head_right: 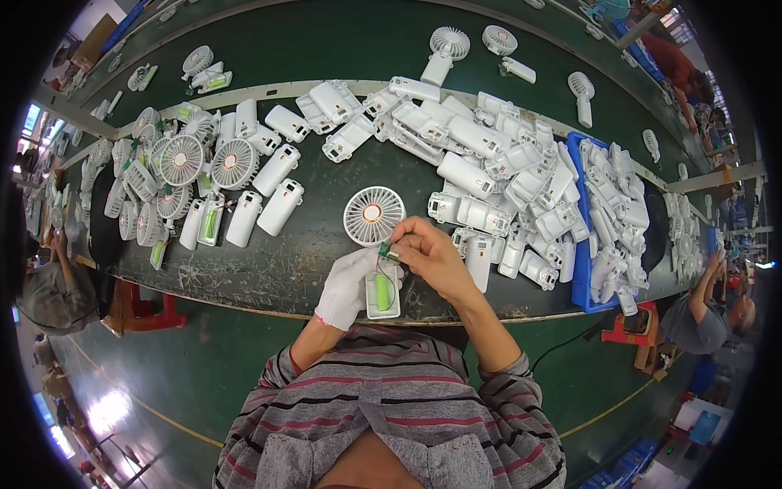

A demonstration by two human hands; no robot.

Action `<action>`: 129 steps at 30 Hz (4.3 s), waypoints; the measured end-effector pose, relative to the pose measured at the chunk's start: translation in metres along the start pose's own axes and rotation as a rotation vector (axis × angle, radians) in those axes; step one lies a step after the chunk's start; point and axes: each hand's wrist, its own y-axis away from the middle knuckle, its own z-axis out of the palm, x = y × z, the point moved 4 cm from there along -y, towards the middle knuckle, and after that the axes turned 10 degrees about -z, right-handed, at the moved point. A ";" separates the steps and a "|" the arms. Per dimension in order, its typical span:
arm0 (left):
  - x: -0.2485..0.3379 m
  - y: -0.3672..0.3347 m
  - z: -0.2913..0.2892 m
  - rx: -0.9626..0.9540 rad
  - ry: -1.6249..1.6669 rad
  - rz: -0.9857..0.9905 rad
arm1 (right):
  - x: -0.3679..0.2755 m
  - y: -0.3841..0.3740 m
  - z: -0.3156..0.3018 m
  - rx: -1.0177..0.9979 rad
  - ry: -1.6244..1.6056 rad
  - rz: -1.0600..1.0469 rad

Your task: The person assembles portable electric fans by placing batteries and circuit boards into the handle casings, attaching the fan heads, and snapping the plastic housing covers together.

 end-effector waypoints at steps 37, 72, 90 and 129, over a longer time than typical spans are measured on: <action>0.002 -0.008 0.000 0.047 0.124 -0.166 | 0.017 0.019 -0.003 0.160 0.449 -0.135; -0.005 -0.015 -0.007 0.028 0.108 -0.015 | -0.013 0.017 0.012 -0.220 1.045 -0.681; 0.003 -0.002 0.005 -0.061 -0.155 -0.067 | 0.028 0.016 -0.015 0.066 0.319 0.092; -0.001 0.002 0.009 0.106 0.097 0.248 | -0.006 0.023 0.027 0.167 1.233 -0.512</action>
